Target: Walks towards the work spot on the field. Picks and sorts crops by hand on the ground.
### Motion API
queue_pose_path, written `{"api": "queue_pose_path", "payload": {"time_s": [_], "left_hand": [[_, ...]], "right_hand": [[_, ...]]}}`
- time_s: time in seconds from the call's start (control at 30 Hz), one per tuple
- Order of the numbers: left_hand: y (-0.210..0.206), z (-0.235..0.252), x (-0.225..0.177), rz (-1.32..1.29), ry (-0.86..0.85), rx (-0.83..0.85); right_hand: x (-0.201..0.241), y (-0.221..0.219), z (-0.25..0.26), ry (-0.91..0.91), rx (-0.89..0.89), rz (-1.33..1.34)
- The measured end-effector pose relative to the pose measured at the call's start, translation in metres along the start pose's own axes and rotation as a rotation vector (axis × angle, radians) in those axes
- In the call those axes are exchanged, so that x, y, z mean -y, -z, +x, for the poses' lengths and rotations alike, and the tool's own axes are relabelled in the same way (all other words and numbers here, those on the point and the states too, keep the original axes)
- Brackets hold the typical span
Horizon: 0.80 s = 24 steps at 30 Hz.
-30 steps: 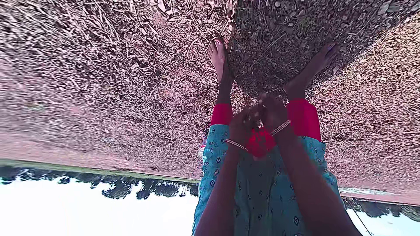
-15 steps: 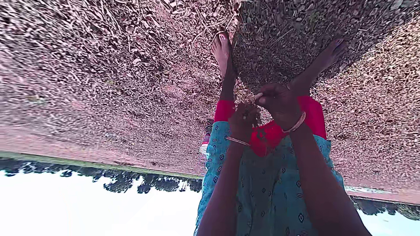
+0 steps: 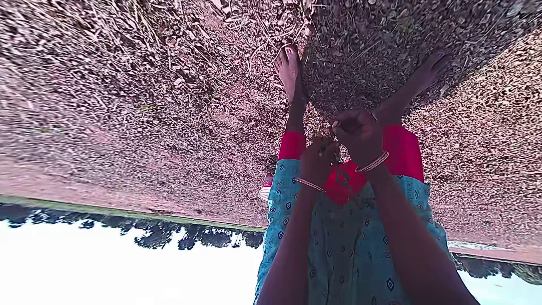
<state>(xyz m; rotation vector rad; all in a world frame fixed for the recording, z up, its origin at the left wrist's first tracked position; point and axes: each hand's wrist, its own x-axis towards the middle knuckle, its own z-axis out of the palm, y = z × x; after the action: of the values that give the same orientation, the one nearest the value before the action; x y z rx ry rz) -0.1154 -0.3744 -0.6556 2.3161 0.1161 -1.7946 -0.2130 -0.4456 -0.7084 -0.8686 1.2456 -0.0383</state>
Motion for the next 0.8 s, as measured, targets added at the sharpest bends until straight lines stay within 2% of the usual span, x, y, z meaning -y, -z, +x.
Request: {"api": "queue_pose_path", "payload": {"time_s": [0.13,0.27,0.53,0.8], "left_hand": [[0.001,-0.001,-0.001,-0.04,-0.004,0.001],[0.002,0.0,-0.002,-0.038,0.027,-0.001],[0.002,0.0,-0.003,-0.113,0.033,-0.018],[0.003,-0.001,-0.001,-0.148,-0.034,-0.025]], "right_hand": [[0.001,0.003,-0.002,0.131,0.031,-0.118],[-0.003,0.001,0.004,0.228,0.032,-0.128],[-0.001,0.004,0.007,0.186,0.097,-0.024],[-0.003,0.006,0.01,0.117,0.128,0.04]]}}
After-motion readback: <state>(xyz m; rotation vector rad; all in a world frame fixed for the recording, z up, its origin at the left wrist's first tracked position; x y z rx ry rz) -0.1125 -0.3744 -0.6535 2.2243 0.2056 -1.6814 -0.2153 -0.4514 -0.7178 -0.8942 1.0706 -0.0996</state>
